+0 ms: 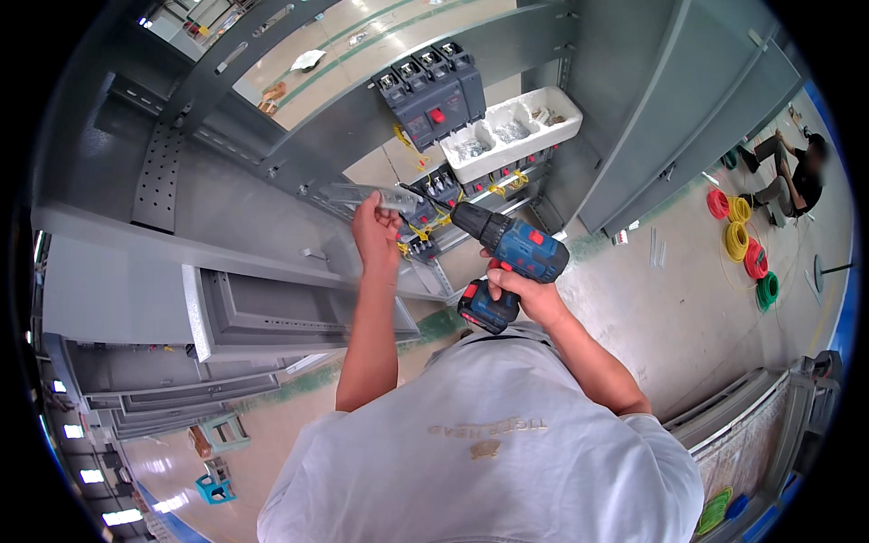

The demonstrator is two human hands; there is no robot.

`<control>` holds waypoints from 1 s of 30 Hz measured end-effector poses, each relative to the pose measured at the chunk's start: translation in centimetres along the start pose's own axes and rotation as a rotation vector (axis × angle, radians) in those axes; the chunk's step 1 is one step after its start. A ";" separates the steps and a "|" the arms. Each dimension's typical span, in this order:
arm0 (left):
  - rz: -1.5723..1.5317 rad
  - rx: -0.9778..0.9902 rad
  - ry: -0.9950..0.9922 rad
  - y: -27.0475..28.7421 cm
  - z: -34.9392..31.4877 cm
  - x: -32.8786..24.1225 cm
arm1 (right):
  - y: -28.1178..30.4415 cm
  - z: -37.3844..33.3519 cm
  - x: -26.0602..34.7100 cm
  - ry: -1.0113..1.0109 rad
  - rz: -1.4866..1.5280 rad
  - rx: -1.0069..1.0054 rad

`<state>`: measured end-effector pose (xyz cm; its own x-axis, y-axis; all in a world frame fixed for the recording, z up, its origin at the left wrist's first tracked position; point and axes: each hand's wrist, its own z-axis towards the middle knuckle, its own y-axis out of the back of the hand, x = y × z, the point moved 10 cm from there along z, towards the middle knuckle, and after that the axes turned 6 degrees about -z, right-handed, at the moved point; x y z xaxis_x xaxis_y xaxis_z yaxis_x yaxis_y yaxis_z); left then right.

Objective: The person uses a cordless drill to fasten screws into a metal electrical cabinet. They repeatedly pick screws from a white tray and drive them into the cabinet frame to secure internal components.

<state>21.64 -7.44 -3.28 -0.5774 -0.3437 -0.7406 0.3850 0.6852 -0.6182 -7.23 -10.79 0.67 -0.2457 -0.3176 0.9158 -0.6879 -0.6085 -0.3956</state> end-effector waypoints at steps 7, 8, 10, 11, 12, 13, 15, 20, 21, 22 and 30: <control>-0.226 0.100 0.131 -3.6 -4.8 0.6 | 0.2 -0.3 -0.7 -0.047 0.003 -0.020; -0.278 0.195 0.157 -3.5 -4.5 0.8 | 0.1 -0.3 -0.9 -0.051 0.005 -0.018; -0.339 0.317 0.226 -3.5 -4.5 1.0 | 0.0 -0.3 -1.0 -0.057 0.007 -0.015; -0.348 0.345 0.271 -3.7 -4.6 1.0 | -0.1 -0.3 -1.1 -0.059 0.008 -0.013; -0.357 0.373 0.316 -4.0 -4.8 1.2 | -0.2 -0.4 -1.1 -0.060 0.008 -0.011; -0.331 0.317 0.310 -3.8 -4.7 1.3 | -0.3 -0.3 -1.0 -0.053 -0.004 -0.003; -0.222 0.197 0.276 -3.5 -4.7 1.3 | -0.5 -0.2 -0.7 -0.038 -0.028 0.011; -0.187 0.199 0.181 -3.9 -4.2 1.1 | -0.4 -0.2 -0.7 -0.039 -0.009 -0.005; -0.204 0.279 0.186 -3.1 -3.5 1.3 | -0.4 -0.3 -0.7 -0.037 -0.010 -0.006; -0.222 0.359 0.194 -3.9 -3.8 0.8 | -0.3 -0.3 -0.8 -0.041 -0.010 -0.006; -0.281 0.349 0.377 -4.8 -4.8 1.8 | -0.5 -0.4 -1.0 -0.043 -0.032 0.026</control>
<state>15.29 -8.25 -0.37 -0.8833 -0.1859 -0.4303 0.3576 0.3263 -0.8750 -6.92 -9.86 0.01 -0.1938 -0.3283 0.9245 -0.6765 -0.6377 -0.3683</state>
